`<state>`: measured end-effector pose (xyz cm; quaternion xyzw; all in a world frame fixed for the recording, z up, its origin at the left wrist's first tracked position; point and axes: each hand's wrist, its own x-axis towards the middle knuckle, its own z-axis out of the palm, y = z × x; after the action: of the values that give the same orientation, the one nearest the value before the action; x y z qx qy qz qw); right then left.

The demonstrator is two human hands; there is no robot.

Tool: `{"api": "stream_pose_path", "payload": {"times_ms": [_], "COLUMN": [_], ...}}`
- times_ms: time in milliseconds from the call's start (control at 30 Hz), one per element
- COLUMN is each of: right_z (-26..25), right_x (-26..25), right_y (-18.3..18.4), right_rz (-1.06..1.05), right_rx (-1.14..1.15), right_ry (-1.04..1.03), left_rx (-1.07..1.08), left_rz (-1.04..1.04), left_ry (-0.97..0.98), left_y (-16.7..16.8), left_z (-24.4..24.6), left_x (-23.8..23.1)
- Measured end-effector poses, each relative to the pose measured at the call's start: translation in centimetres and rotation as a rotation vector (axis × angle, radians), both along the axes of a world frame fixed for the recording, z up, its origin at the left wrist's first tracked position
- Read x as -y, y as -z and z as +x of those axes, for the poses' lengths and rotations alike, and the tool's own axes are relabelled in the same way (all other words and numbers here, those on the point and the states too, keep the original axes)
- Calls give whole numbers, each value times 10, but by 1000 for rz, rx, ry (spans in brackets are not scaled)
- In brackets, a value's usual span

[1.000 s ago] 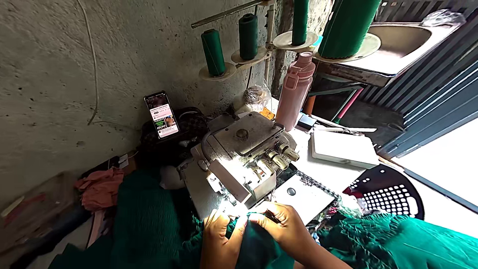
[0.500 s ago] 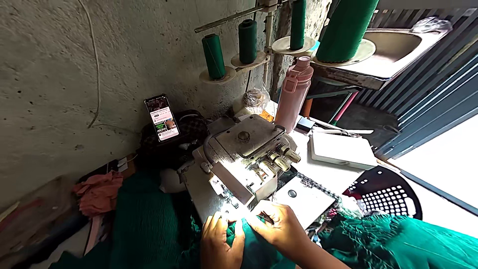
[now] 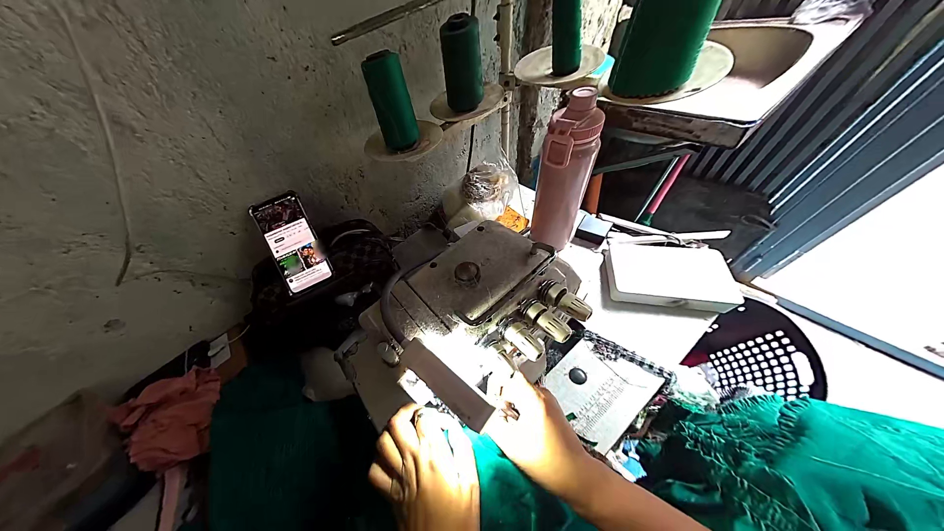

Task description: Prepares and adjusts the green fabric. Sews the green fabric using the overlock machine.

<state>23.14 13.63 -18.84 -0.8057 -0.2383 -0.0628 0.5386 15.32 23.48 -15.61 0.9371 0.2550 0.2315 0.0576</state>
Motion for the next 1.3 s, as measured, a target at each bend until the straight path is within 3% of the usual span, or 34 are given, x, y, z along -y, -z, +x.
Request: {"api": "stream_pose_path", "payload": {"times_ms": [267,533,1033,1300], "right_z": [2,1,3,1], "right_x": [-12,10,3,3], "right_y": [4,1,-1,-1], "right_rz": [-96,0,-26,-30], "right_rx": [269,106,29,11], "right_ry": [176,-122,-90,-92], "left_rx": [-100,-204,-142,-140], "left_rz": [-91,-211,-112,-195], "left_ry": [-60,138,130,150], "left_y": [-7,-13,-4,-4], "left_z": [10,-5,0,2], "left_x": [-1,-24,-28,-39]}}
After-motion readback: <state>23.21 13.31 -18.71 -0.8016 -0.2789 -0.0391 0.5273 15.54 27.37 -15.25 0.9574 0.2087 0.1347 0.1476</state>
